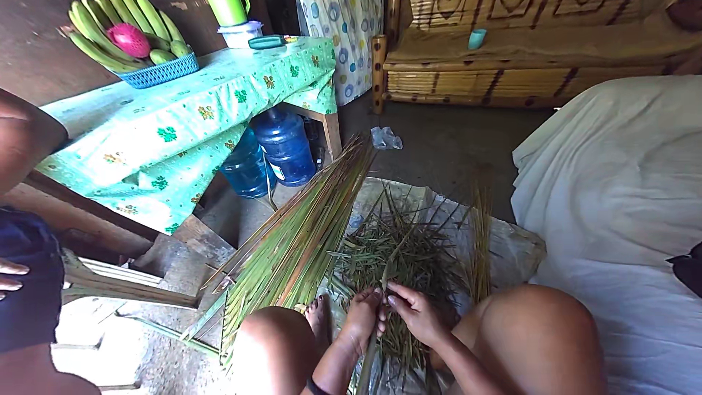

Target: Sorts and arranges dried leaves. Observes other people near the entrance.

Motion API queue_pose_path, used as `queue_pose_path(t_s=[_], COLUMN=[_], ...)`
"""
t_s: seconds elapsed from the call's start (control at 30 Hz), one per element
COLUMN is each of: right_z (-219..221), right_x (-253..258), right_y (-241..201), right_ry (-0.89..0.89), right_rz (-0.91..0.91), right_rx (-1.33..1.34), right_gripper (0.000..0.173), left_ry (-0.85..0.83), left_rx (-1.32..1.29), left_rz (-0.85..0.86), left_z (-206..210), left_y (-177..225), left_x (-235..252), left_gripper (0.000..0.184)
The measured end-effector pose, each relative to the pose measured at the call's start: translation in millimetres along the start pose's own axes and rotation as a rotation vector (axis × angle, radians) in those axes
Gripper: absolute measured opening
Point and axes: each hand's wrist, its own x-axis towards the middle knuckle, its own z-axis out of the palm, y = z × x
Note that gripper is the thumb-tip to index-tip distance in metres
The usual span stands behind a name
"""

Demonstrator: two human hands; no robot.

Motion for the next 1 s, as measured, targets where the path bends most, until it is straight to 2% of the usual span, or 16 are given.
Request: queue_pose_path(t_s=[0.2,0.5,1.0], right_z=[12,12,-2], right_x=[6,16,45], right_y=[15,23,23], right_ry=[0.091,0.110,0.135], right_rz=[0.028,0.340,0.502], right_rx=[0.015,0.364,0.542], right_gripper=[0.036,0.033,0.034], left_ry=[0.020,0.014,0.019], left_rx=[0.043,0.049,0.109], left_rz=[-0.059,-0.107,-0.096], left_z=[-3,-5,-6], left_y=[-3,-8,-10], left_x=[2,5,-4], left_gripper=[0.030,0.028,0.026])
